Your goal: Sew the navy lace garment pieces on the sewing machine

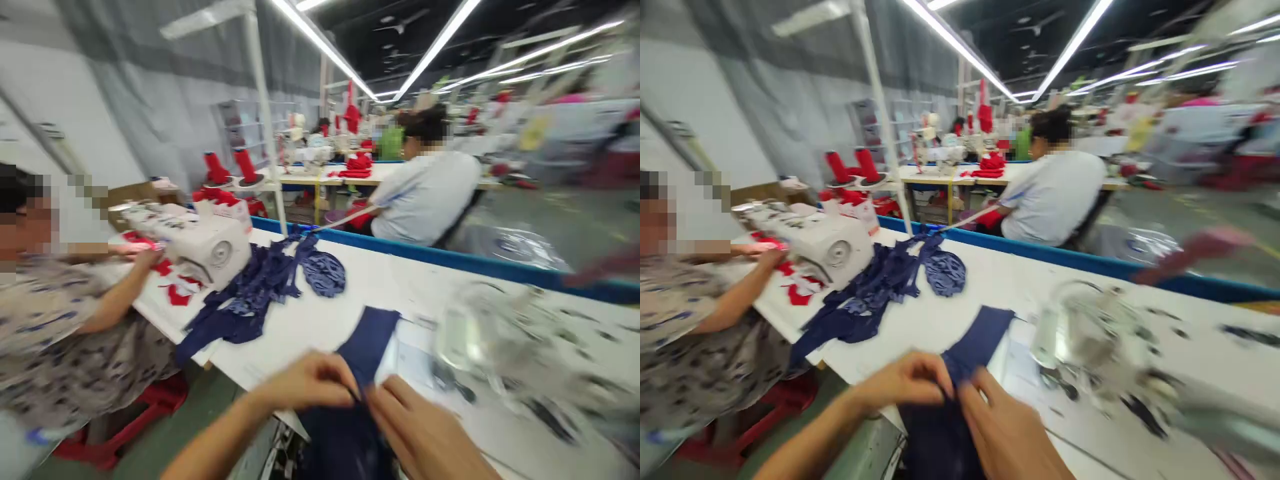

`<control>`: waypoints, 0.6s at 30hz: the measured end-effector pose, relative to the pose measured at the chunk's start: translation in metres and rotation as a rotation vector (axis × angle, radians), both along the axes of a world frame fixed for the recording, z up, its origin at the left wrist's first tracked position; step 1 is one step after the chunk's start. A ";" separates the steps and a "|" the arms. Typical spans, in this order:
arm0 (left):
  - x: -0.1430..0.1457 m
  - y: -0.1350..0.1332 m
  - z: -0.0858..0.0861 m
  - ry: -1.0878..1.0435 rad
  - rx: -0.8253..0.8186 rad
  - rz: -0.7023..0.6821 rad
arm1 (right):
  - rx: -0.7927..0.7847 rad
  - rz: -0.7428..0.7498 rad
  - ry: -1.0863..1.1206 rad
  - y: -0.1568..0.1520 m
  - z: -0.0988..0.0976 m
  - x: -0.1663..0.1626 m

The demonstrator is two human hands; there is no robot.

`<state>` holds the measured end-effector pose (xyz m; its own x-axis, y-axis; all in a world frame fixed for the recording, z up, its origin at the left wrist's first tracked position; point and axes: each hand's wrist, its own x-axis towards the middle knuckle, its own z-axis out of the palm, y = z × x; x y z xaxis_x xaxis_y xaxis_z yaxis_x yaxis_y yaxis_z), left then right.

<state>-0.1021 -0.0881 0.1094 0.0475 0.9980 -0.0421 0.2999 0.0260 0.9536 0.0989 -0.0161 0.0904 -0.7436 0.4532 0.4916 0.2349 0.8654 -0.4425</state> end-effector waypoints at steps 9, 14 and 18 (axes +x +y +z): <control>-0.030 0.033 0.021 1.021 1.006 0.203 | 0.481 -0.199 -0.121 0.069 0.015 -0.069; 0.043 0.032 -0.082 1.042 0.972 -0.011 | 0.639 -0.017 -0.248 0.075 -0.066 0.018; 0.099 0.048 -0.104 1.023 0.894 -0.050 | 0.607 -0.028 -0.290 0.080 -0.083 0.065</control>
